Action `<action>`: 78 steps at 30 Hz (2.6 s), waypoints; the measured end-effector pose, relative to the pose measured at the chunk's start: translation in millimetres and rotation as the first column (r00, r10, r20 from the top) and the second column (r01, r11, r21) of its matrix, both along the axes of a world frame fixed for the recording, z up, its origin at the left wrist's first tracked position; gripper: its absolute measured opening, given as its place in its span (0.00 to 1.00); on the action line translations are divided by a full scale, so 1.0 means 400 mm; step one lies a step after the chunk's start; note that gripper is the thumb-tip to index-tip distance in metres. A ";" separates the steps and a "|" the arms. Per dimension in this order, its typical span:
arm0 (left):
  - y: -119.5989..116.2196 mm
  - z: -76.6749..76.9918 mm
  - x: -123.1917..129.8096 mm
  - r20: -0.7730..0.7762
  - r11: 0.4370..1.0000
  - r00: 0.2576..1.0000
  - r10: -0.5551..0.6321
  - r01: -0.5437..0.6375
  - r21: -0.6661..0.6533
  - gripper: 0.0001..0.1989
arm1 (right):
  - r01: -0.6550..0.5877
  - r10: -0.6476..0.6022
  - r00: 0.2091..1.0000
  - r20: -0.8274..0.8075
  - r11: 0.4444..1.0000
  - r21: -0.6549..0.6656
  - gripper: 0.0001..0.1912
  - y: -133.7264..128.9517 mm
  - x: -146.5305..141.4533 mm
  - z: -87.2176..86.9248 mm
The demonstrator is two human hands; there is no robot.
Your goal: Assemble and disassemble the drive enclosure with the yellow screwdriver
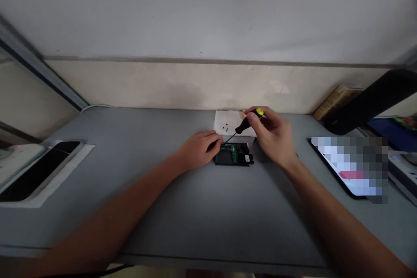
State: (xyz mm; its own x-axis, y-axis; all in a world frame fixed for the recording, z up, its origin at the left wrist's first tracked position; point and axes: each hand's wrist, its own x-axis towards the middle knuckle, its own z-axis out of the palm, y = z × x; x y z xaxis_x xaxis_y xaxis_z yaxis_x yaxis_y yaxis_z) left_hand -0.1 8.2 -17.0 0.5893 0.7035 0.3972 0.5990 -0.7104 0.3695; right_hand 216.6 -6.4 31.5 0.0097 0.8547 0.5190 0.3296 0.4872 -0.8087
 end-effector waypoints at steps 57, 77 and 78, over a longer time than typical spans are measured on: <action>0.010 0.003 0.001 -0.019 0.994 1.000 -0.008 0.006 -0.109 0.12 | -0.396 0.239 0.708 -0.665 0.913 -0.094 0.25 0.062 -0.143 0.015; 0.006 0.007 0.001 -0.015 0.995 1.000 -0.006 0.005 -0.099 0.13 | -0.372 0.226 0.734 -0.641 0.922 -0.102 0.26 0.053 -0.142 0.019; 0.006 0.007 0.001 -0.014 0.995 1.000 -0.007 0.006 -0.100 0.13 | -0.375 0.228 0.734 -0.639 0.921 -0.102 0.26 0.053 -0.142 0.018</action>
